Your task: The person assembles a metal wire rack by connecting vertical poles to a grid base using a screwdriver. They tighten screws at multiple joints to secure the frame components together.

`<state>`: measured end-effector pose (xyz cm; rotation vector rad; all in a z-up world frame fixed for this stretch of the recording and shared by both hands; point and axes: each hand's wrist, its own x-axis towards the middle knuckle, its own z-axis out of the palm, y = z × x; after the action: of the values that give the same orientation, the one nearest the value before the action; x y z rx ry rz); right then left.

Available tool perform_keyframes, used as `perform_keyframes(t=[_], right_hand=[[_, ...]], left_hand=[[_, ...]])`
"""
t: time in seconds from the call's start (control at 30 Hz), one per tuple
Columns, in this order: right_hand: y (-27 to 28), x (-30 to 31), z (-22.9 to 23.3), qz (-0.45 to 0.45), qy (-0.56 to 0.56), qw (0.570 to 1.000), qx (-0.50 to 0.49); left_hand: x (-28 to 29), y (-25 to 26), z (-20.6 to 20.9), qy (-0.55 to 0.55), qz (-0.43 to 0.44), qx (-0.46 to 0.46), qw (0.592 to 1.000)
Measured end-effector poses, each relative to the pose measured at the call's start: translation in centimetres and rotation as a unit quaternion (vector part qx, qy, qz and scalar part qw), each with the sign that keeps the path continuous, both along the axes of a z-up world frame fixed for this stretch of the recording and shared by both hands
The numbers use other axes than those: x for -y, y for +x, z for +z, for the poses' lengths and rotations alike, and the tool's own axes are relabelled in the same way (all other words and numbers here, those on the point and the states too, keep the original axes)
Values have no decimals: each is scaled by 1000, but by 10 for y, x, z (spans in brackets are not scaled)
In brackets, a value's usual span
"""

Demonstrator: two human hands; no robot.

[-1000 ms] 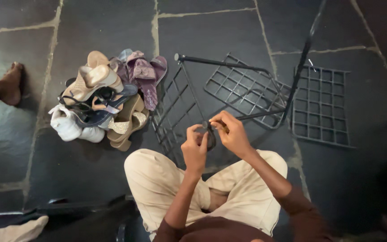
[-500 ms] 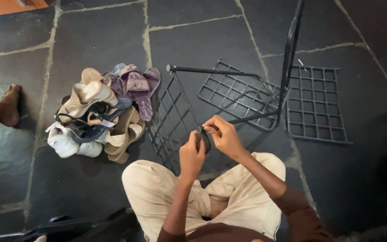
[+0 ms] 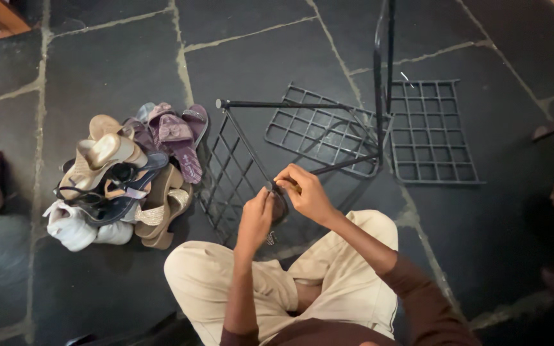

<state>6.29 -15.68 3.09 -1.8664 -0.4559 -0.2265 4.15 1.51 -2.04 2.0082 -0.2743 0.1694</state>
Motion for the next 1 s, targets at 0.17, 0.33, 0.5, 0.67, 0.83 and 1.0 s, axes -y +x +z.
perform_keyframes(t=[0.17,0.33,0.5,0.67,0.83,1.0], right_hand=[[4,2,-3,14,25,999,25],[7,2,-6,-2,20,1000,14],[6,2,-9,-15,12,1000,3],[7,4,-11,-14,15,1000,2],[9,7,-15,-23,7,1000,8],[8,9,-16,-22,1,1000,2]], left_hand=[[2,6,0,-111,0,-133,985],[27,-8,-1,-226,150,-72,960],[41,-13,1,-190,207,12,960],[41,-12,0,-128,205,-2,970],[39,-10,-1,-20,190,54,980],[40,-9,6,-44,164,69,983]])
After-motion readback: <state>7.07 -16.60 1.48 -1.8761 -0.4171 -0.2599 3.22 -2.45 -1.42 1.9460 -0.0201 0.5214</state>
